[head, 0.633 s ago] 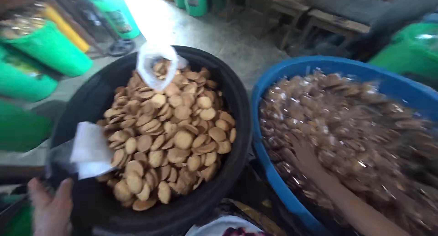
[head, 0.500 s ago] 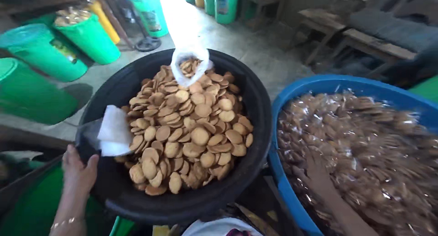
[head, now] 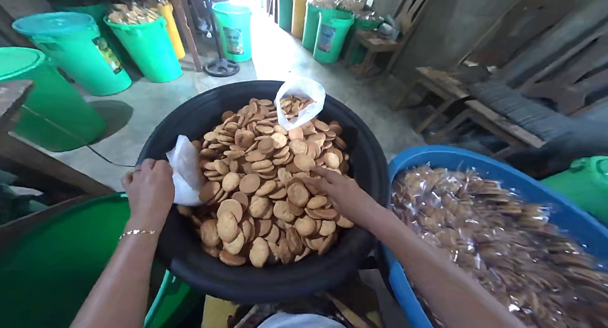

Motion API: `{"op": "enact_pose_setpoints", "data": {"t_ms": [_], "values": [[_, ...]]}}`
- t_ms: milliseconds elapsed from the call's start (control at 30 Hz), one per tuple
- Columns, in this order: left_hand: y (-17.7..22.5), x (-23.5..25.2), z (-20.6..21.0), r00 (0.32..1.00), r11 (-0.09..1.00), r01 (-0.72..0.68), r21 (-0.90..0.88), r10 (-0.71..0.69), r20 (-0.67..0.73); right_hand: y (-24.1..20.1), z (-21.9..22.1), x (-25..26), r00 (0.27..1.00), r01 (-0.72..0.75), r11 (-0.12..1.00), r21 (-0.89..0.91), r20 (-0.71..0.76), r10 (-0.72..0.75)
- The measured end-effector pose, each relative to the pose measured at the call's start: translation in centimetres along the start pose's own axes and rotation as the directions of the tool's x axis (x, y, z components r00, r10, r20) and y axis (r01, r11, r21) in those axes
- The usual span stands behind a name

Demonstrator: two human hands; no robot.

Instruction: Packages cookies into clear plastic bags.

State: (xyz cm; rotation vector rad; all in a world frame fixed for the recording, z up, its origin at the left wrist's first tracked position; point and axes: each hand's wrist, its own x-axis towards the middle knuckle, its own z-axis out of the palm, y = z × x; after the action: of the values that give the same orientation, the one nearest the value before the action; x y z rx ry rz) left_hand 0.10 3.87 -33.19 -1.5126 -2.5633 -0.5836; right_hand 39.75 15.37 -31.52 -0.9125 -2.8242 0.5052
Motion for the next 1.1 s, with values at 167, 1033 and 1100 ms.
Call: {"op": "enact_pose_setpoints", "data": {"t_ms": [167, 1033, 1100], "values": [[-0.3, -0.9, -0.5, 0.972, 0.992, 0.066, 0.108, -0.089, 0.216, 2.1, 0.5, 3.1, 0.985, 0.071, 0.995, -0.077, 0.165, -0.058], [6.3, -15.3, -1.1, 0.772, 0.756, -0.589, -0.287, 0.631, 0.078, 2.0, -0.4, 2.4, 0.905, -0.398, 0.880, 0.261, -0.046, 0.423], [6.2, -15.1, -1.1, 0.830, 0.763, -0.419, -0.492, 0.542, 0.133, 0.6, -0.3, 2.1, 0.952, -0.277, 0.900, 0.338, -0.034, 0.305]]}}
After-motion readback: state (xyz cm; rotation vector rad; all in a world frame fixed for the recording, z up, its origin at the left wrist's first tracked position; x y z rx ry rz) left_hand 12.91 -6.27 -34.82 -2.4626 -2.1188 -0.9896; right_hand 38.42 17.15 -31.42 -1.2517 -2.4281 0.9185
